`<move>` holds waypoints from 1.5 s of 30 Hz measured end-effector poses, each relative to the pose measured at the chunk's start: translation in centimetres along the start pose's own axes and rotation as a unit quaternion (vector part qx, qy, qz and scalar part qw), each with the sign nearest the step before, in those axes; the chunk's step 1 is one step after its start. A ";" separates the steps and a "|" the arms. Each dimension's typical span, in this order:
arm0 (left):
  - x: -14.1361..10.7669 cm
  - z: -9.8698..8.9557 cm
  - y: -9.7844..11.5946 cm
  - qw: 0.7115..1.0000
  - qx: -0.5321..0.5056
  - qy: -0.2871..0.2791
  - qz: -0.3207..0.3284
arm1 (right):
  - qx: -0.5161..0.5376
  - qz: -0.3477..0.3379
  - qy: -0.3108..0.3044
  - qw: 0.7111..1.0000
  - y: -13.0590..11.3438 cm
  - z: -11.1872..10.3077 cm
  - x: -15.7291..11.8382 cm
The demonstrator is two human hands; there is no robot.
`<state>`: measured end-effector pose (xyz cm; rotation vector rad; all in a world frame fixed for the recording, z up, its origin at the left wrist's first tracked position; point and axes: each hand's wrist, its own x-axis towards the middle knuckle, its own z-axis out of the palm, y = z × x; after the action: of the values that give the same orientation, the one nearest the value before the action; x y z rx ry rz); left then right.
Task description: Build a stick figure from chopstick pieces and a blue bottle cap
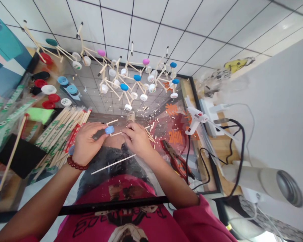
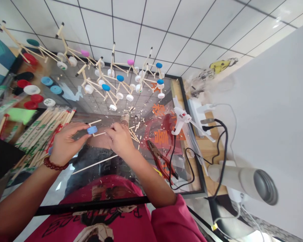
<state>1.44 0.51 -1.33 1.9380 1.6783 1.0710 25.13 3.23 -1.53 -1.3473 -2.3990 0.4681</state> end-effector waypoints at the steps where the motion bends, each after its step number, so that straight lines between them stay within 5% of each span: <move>1: 0.0 0.0 0.0 1.000 0.002 0.001 0.000 | -0.001 0.001 -0.001 1.000 0.0 -0.1 0.0; 22: 0.0 0.0 0.0 1.000 0.010 0.003 0.008 | 0.005 0.016 -0.008 1.000 -0.7 -0.5 0.3; 39: -0.1 0.0 -0.3 1.000 0.014 0.008 0.003 | 0.036 0.051 0.075 0.995 0.1 -4.9 -2.9; 45: 0.1 0.1 -0.2 1.000 0.014 0.011 0.001 | -0.003 0.031 0.010 0.999 0.1 -3.6 -1.5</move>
<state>1.38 0.67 -1.56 1.9519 1.7137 1.0785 27.60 2.39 1.40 -1.4257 -2.3489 0.4626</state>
